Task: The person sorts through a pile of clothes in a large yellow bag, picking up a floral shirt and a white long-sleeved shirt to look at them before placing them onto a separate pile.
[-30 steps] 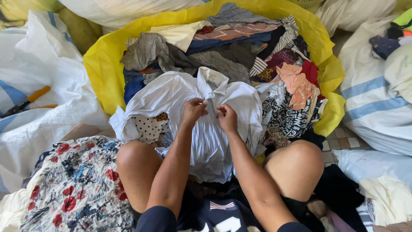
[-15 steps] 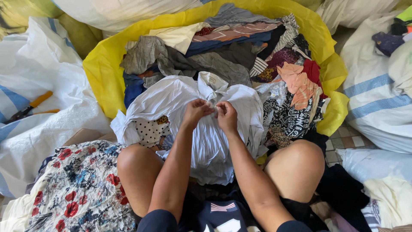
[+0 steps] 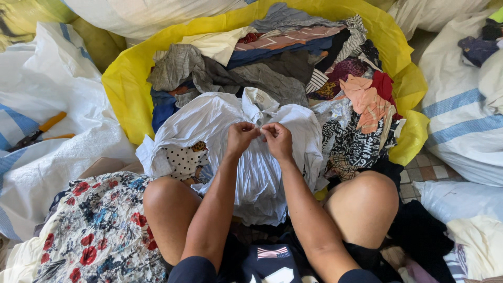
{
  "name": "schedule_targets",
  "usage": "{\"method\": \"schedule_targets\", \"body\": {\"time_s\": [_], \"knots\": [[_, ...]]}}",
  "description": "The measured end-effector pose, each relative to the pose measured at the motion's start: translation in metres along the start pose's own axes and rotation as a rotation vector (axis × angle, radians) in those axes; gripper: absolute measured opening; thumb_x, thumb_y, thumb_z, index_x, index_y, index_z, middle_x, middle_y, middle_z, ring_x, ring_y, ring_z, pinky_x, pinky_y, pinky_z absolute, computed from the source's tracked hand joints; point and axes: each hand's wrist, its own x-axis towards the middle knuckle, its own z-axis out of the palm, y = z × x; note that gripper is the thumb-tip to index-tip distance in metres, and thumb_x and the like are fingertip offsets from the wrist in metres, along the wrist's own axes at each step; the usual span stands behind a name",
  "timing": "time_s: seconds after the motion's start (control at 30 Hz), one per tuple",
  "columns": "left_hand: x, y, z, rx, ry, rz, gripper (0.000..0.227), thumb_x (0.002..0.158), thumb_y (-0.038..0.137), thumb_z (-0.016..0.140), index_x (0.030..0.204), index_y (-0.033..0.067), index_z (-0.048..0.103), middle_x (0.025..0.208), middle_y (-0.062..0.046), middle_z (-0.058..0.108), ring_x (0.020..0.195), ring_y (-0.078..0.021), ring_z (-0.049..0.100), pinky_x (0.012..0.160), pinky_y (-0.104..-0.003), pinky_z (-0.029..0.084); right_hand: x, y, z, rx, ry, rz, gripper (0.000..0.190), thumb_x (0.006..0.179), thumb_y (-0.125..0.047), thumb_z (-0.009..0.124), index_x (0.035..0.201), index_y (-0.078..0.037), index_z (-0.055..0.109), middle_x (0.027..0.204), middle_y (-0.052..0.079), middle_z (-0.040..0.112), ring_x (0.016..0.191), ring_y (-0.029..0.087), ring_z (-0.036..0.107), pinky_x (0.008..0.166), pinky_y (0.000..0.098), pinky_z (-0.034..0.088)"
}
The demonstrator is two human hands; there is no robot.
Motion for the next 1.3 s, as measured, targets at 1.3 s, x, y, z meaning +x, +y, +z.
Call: {"method": "schedule_targets", "body": {"time_s": [1.3], "knots": [[-0.012,-0.010,0.006,0.890,-0.015,0.511,0.013,0.095,0.018,0.080,0.107,0.0160,0.085,0.091,-0.012,0.080,0.087,-0.0388,0.081,0.078,-0.049,0.066,-0.011,-0.019,-0.007,-0.290,-0.119,0.053,0.053,0.099,-0.005,0.064,0.149,-0.020,0.069,0.097,0.012,0.085,0.084,0.028,0.083,0.082,0.0423,0.066]]}}
